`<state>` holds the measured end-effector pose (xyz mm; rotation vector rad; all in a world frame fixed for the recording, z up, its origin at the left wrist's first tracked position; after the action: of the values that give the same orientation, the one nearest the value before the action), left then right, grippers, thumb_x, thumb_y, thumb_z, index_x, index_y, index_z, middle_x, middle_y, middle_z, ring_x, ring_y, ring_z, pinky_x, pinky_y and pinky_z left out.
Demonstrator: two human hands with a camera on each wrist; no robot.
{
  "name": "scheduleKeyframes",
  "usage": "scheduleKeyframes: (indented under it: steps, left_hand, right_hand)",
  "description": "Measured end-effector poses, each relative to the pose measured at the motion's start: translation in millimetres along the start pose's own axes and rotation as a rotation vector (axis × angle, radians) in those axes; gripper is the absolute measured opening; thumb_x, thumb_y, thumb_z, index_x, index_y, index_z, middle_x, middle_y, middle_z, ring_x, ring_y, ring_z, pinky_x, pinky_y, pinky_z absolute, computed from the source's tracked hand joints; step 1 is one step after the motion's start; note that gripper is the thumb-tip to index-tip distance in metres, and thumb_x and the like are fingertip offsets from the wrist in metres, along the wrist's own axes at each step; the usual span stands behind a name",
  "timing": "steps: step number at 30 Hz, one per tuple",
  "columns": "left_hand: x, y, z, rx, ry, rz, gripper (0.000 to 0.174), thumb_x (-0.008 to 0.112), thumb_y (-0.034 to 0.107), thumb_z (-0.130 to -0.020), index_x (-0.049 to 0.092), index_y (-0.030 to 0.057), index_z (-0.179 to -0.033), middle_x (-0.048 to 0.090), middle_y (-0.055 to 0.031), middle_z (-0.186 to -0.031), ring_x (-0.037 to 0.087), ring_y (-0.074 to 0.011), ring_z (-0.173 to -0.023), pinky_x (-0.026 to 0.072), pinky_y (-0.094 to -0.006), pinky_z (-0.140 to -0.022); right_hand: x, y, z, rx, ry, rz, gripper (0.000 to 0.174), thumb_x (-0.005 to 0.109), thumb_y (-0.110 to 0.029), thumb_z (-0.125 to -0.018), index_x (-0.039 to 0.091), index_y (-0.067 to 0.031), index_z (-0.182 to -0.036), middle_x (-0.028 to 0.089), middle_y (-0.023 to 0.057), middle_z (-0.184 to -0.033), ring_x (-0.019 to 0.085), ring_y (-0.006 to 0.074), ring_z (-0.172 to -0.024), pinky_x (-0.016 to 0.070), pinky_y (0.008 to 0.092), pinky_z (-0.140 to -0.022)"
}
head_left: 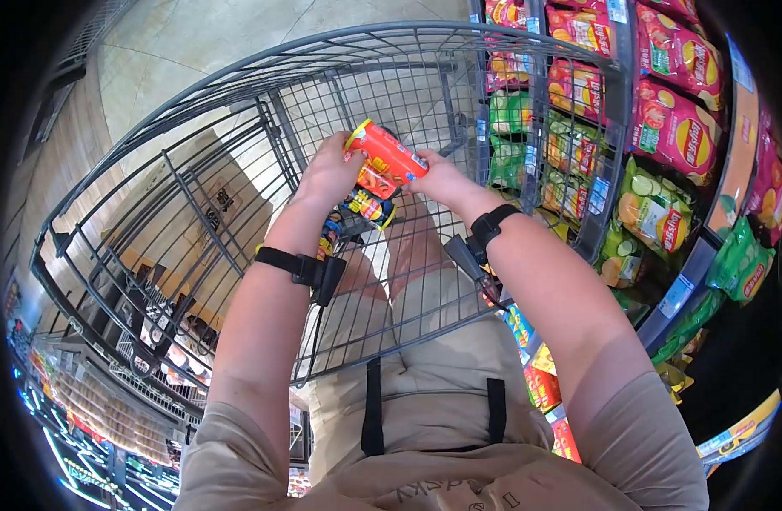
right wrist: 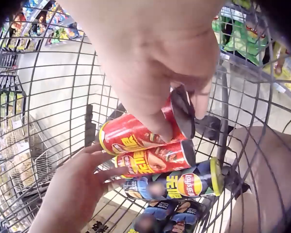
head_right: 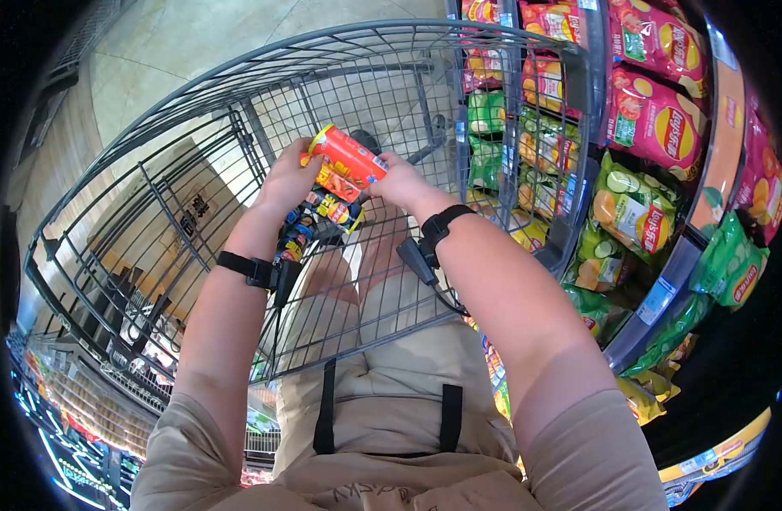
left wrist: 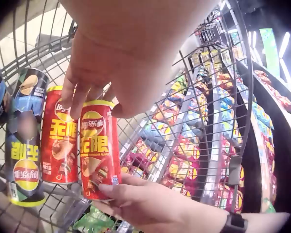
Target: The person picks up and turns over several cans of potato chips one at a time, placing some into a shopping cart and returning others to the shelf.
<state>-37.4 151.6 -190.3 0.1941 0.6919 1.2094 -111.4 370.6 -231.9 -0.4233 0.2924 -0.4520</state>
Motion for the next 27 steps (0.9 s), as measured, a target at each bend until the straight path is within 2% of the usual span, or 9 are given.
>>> scheduleKeyframes:
  steps: [4, 9, 12, 13, 15, 19, 21, 24, 27]
  left_hand:
    - [4, -10, -2, 0.052, 0.004, 0.004, 0.055, 0.060, 0.026, -0.099, 0.052, 0.0018, -0.147, 0.059, -0.0233, -0.145, 0.057, -0.0376, -0.134, 0.0439, -0.0420, -0.114]
    - [-7, -12, 7, 0.055, -0.017, 0.006, 0.050, 0.056, 0.027, -0.101, 0.054, 0.0025, -0.145, 0.061, -0.0236, -0.142, 0.057, -0.0382, -0.134, 0.0444, -0.0427, -0.114]
    - [-18, -24, 22, 0.059, -0.012, -0.046, 0.048, 0.058, 0.027, -0.100, 0.056, 0.0043, -0.142, 0.062, -0.0233, -0.139, 0.058, -0.0385, -0.132, 0.0459, -0.0436, -0.112]
    - [-27, -22, 33, 0.054, 0.015, 0.018, 0.046, 0.061, 0.026, -0.099, 0.058, 0.0054, -0.140, 0.064, -0.0226, -0.137, 0.059, -0.0384, -0.130, 0.0471, -0.0448, -0.109]
    - [-37, -28, 52, 0.035, 0.057, -0.001, 0.045, 0.062, 0.025, -0.098, 0.059, 0.0052, -0.138, 0.065, -0.0222, -0.135, 0.060, -0.0383, -0.128, 0.0476, -0.0452, -0.108]
    - [-55, -54, 94, -0.010, 0.136, -0.131, 0.045, 0.065, 0.024, -0.096, 0.059, 0.0036, -0.136, 0.066, -0.0219, -0.127, 0.062, -0.0395, -0.122, 0.0496, -0.0463, -0.104]
    - [-56, -72, 117, -0.049, 0.136, -0.262, 0.049, 0.069, 0.026, -0.095, 0.058, 0.0032, -0.137, 0.064, -0.0218, -0.128, 0.061, -0.0403, -0.121, 0.0507, -0.0473, -0.103]
    - [-49, -78, 140, -0.164, 0.083, -0.389, 0.049, 0.072, 0.027, -0.093, 0.060, 0.0044, -0.135, 0.062, -0.0207, -0.130, 0.060, -0.0400, -0.122, 0.0512, -0.0484, -0.103]
    - [-37, -81, 151, -0.203, 0.130, -0.481, 0.047, 0.073, 0.022, -0.091, 0.061, 0.0062, -0.133, 0.062, -0.0193, -0.130, 0.058, -0.0374, -0.126, 0.0500, -0.0465, -0.104]
  right_hand:
    - [3, 9, -7, 0.047, -0.004, 0.023, 0.083, 0.091, -0.012, -0.072, 0.052, 0.0006, -0.144, 0.073, 0.0182, -0.117, 0.074, 0.0261, -0.103, 0.0576, 0.0355, -0.090]
    - [7, 30, -25, -0.132, 0.238, 0.034, 0.064, 0.086, -0.011, -0.077, 0.062, -0.0005, -0.135, 0.070, 0.0212, -0.121, 0.070, 0.0328, -0.113, 0.0551, 0.0386, -0.098]
    - [-3, 20, -18, -0.015, 0.124, -0.119, 0.054, 0.084, -0.011, -0.079, 0.066, -0.0007, -0.128, 0.064, 0.0241, -0.128, 0.068, 0.0359, -0.114, 0.0544, 0.0395, -0.099]
    - [-3, 20, -14, -0.012, 0.119, -0.110, 0.054, 0.084, -0.011, -0.079, 0.066, -0.0007, -0.128, 0.064, 0.0241, -0.128, 0.068, 0.0359, -0.114, 0.0544, 0.0395, -0.099]
    - [-7, 13, -9, -0.040, 0.356, 0.162, 0.044, 0.082, -0.010, -0.080, 0.067, -0.0003, -0.120, 0.066, 0.0213, -0.123, 0.069, 0.0333, -0.107, 0.0557, 0.0387, -0.096]
    - [16, -20, 19, -0.239, 0.429, 0.175, 0.034, 0.078, -0.008, -0.083, 0.067, -0.0002, -0.114, 0.071, 0.0161, -0.111, 0.071, 0.0274, -0.100, 0.0570, 0.0369, -0.091]
    - [46, -30, 21, -0.228, 0.218, 0.007, 0.028, 0.074, -0.005, -0.086, 0.067, 0.0001, -0.113, 0.073, 0.0117, -0.104, 0.071, 0.0233, -0.099, 0.0566, 0.0341, -0.091]
    - [93, -54, 39, -0.205, -0.047, -0.140, 0.027, 0.067, -0.005, -0.092, 0.066, -0.0008, -0.119, 0.072, 0.0075, -0.108, 0.069, 0.0173, -0.097, 0.0560, 0.0311, -0.086]
    - [142, -57, 39, -0.081, -0.247, -0.100, 0.042, 0.070, -0.007, -0.091, 0.063, -0.0020, -0.132, 0.067, 0.0042, -0.117, 0.065, 0.0151, -0.102, 0.0528, 0.0279, -0.088]
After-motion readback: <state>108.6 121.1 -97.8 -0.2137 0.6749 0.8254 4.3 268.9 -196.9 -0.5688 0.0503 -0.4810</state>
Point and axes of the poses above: each hand's wrist, its own z-axis away from the middle knuckle, its own x-axis out of the palm, y = z × x, the point moved 2 cm from there along -z, towards the middle knuckle
